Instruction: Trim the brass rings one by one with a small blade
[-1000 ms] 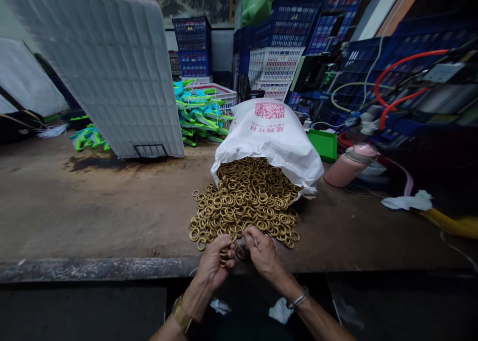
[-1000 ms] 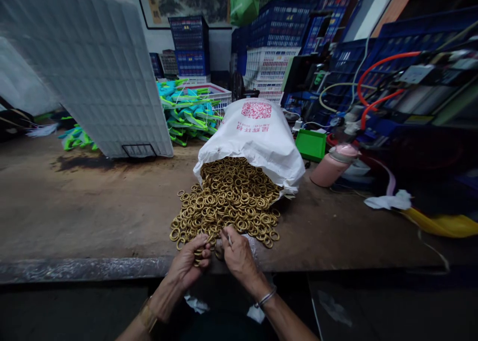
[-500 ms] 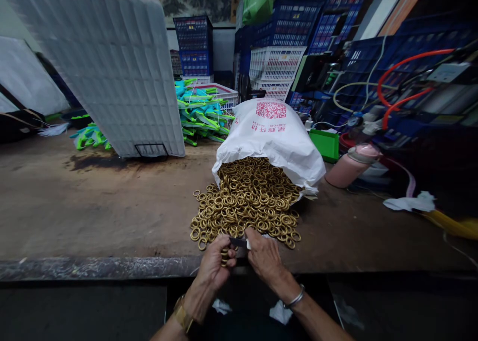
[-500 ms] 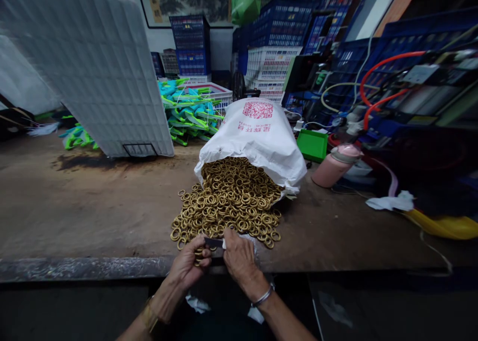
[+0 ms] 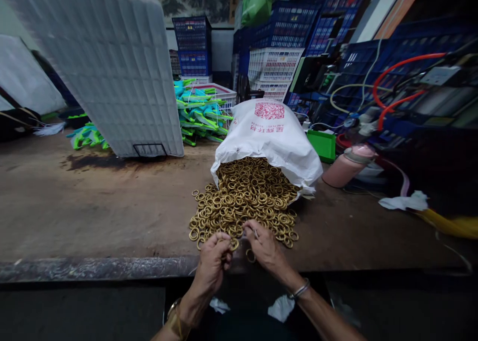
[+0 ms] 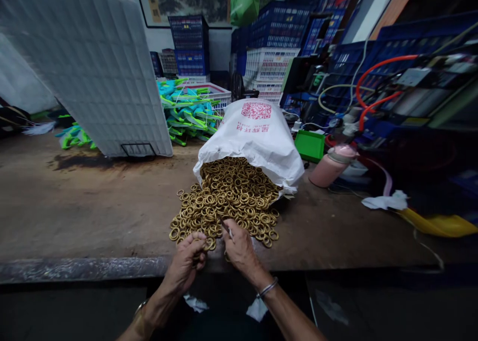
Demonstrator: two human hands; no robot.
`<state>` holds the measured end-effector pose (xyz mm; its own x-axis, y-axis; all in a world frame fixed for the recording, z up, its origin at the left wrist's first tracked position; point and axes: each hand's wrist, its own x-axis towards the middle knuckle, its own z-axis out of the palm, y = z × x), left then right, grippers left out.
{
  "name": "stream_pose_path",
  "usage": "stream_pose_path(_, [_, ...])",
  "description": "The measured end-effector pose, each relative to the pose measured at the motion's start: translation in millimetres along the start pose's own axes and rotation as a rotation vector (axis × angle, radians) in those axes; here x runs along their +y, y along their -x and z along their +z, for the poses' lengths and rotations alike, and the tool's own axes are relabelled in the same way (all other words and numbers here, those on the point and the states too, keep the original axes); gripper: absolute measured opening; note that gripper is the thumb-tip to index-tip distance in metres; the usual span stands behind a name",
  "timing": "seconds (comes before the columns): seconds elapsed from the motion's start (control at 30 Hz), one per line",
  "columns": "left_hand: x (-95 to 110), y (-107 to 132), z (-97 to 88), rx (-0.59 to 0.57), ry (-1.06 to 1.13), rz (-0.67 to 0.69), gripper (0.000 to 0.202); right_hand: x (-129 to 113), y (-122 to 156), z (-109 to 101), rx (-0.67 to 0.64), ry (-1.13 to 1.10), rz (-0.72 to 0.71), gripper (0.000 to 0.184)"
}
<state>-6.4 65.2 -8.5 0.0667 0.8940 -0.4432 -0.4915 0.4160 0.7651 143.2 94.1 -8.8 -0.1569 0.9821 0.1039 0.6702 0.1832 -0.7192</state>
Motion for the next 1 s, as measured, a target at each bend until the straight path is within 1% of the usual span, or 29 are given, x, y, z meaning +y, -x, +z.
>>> stream_pose_path(0.07, [-1.8, 1.5, 0.1, -0.019, -0.045, 0.013, 0.021, -8.6, -0.5, 3.9, -0.058, -0.207, -0.024, 0.024])
stream_pose_path(0.13, [-3.0, 2.0, -1.1, -0.032, -0.082, 0.034, 0.020, -14.0, -0.2, 7.7, -0.145, -0.343, -0.026, 0.026])
stream_pose_path(0.23, [-3.5, 1.8, -3.5, -0.029, -0.129, 0.078, 0.020, -14.8, 2.7, 12.8, -0.262, -0.427, 0.024, 0.026])
stream_pose_path(0.33, [-1.8, 3.4, -3.7, -0.021, -0.156, 0.094, 0.020, -12.5, 6.7, 17.0, -0.293, -0.442, 0.058, 0.022])
stream_pose_path(0.4, [0.8, 7.0, -3.5, -0.040, -0.163, 0.076, 0.021, -10.0, 8.0, 18.3, -0.261, -0.429, 0.049, 0.021])
stream_pose_path(0.43, [2.2, 9.8, -4.1, -0.059, -0.165, 0.058, 0.021, -7.7, 8.1, 18.0, -0.223, -0.407, 0.041, 0.021])
stream_pose_path(0.5, [4.2, 17.2, -8.1, -0.106, -0.174, -0.002, 0.022, -0.3, 8.2, 15.2, -0.111, -0.330, 0.025, 0.023])
stream_pose_path(0.6, [0.0, 31.3, -22.4, -0.184, -0.188, -0.125, 0.021, 18.1, 12.3, 7.9, 0.045, -0.161, 0.026, 0.025])
stream_pose_path(0.67, [-9.9, 40.0, -35.0, -0.225, -0.192, -0.200, 0.017, 31.5, 19.5, 3.9, 0.080, -0.084, 0.050, 0.025])
stream_pose_path(0.7, [-16.9, 43.3, -41.0, -0.227, -0.197, -0.239, 0.015, 37.2, 24.2, 2.9, 0.091, -0.054, 0.061, 0.025])
stream_pose_path(0.77, [-33.1, 46.5, -50.0, -0.195, -0.203, -0.314, 0.011, 44.7, 34.0, 3.0, 0.099, 0.004, 0.060, 0.022])
stream_pose_path(0.83, [-49.9, 44.2, -53.9, -0.126, -0.177, -0.393, 0.008, 45.9, 42.7, 5.4, 0.088, 0.075, 0.034, 0.019])
stream_pose_path(0.9, [-65.7, 36.4, -52.6, -0.019, -0.132, -0.479, 0.006, 41.6, 48.6, 8.7, 0.067, 0.162, -0.005, 0.017])
stream_pose_path(0.97, [-80.0, 24.8, -48.0, 0.053, -0.122, -0.513, 0.002, 34.7, 51.7, 11.6, 0.048, 0.258, -0.034, 0.017])
stream_pose_path(1.0, [-86.6, 18.5, -45.3, 0.077, -0.123, -0.520, 0.003, 31.1, 52.4, 12.8, 0.042, 0.305, -0.037, 0.017])
